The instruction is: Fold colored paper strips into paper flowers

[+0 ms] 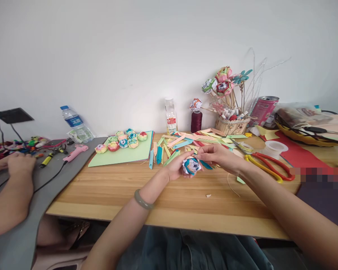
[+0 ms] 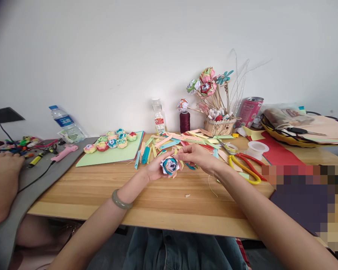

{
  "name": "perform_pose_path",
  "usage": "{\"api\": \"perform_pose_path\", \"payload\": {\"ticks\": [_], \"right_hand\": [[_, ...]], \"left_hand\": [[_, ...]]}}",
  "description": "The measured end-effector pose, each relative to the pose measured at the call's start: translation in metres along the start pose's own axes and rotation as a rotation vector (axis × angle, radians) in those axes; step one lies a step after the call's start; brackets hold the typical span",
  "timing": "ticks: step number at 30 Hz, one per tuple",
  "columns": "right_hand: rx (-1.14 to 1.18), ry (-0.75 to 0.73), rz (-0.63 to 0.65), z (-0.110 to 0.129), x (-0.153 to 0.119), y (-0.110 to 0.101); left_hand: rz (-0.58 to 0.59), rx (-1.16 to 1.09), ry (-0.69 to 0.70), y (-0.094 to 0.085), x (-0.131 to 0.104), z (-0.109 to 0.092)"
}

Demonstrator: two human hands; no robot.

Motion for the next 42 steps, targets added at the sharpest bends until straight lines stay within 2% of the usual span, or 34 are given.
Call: {"api": "perform_pose_path", "payload": {"ticks": [3,5,11,13,16,20,22,25,30,36,42], "right_hand": [[0.092,0.025,0.091,-0.002,0.0,0.001],[0.143,0.024,0.114,-0.003,0.0,0.002],[0.159,-0.069,0.029,0.002,-0.001,0.0],[0.11,-0.083,0.024,0.003,-0.001,0.0],[0.083,-0.158,-0.121,0.006,-0.002,-0.005],[0.057,-0.353,-0.388,0.017,-0.009,-0.009],[-0.006,-0.47,-0.431,0.024,-0.014,-0.005],[-0.192,-0.598,-0.386,0.031,-0.02,0.004],[-0.501,-0.672,-0.351,0.03,-0.021,0.009],[-0.567,-0.717,-0.412,0.028,-0.021,0.006],[-0.555,-0.722,-0.37,0.031,-0.022,0.008]], "left_hand": [[0.099,0.014,0.008,0.001,-0.001,-0.001],[0.108,-0.001,0.012,0.001,-0.002,-0.001],[0.1,-0.046,0.073,0.001,-0.002,-0.002],[0.055,-0.059,0.088,0.0,-0.001,-0.002],[-0.039,-0.126,0.15,-0.002,-0.001,-0.005],[-0.062,-0.218,0.301,0.0,-0.004,-0.012],[-0.088,-0.224,0.362,-0.001,-0.006,-0.013],[-0.108,-0.223,0.444,-0.002,-0.008,-0.016],[-0.125,-0.216,0.524,0.0,-0.011,-0.02],[-0.253,-0.166,0.524,0.0,-0.013,-0.022],[-0.249,-0.172,0.501,0.0,-0.012,-0.021]]}}
Point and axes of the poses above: each hand's wrist, its own x-axis towards the middle knuckle, its own y-axis out of the palm, z = x × y, the point moved 3 cm from there along x, towards the middle knuckle, and after that the axes turned 13 degrees about x, right-handed, at the moved point
